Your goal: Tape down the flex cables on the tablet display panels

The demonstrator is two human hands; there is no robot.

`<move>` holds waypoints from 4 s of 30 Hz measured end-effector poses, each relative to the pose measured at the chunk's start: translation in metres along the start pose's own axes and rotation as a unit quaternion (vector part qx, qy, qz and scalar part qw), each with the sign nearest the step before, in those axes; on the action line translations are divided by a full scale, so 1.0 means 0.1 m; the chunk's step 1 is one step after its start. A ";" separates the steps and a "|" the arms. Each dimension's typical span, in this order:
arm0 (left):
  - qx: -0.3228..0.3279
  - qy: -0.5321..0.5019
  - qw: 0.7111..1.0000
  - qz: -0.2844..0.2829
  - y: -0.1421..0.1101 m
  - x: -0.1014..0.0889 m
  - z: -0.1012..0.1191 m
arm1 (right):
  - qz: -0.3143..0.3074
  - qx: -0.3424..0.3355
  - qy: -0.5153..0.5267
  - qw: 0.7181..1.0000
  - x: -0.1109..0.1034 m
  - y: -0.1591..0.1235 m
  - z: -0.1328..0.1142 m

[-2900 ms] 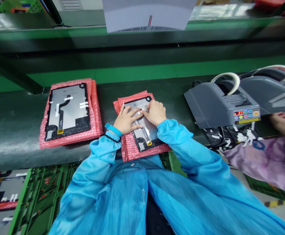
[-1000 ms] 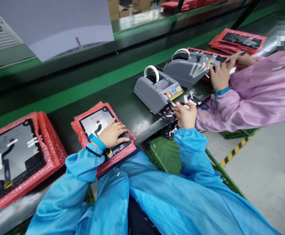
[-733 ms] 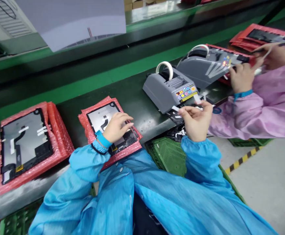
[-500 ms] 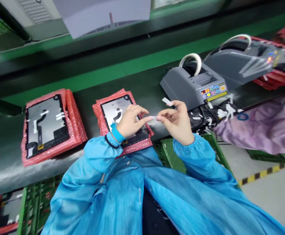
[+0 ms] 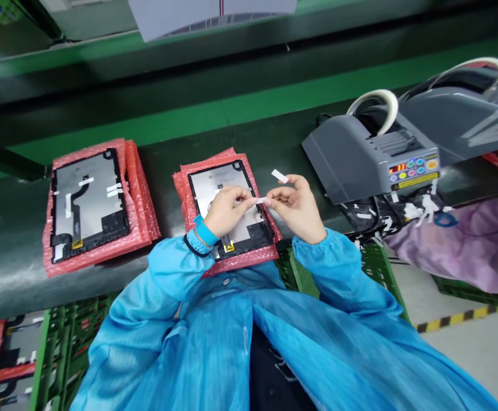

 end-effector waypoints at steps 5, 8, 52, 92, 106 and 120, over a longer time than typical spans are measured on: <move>-0.035 0.067 0.997 -0.004 0.02 0.07 -0.09 | 0.001 0.010 -0.012 1.000 0.03 0.09 0.09; -0.048 0.156 0.986 -0.020 0.03 0.13 -0.15 | -0.013 0.012 -0.021 1.000 0.07 0.14 0.19; -0.038 0.163 0.986 0.012 0.18 0.02 -0.31 | -0.218 0.173 -0.071 0.958 0.18 0.19 0.30; -0.013 0.274 0.961 -0.024 0.13 0.25 -0.33 | -0.126 -0.023 -0.345 0.930 0.26 0.52 0.43; -0.034 0.322 0.939 0.121 -0.17 -0.61 -0.45 | -0.180 0.209 -0.233 0.932 0.23 0.41 0.55; -0.115 0.245 0.955 0.124 -0.90 -0.69 -0.94 | 0.023 0.138 -0.061 0.988 0.39 0.21 0.45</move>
Point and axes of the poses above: each hand's wrist, its own y-axis towards the middle knuckle, its own x-axis out of the palm, z = x × y, the point moved 9 cm from there along y, towards the middle knuckle, and after that the axes turned 14 degrees about z, right-handed, at the moved point
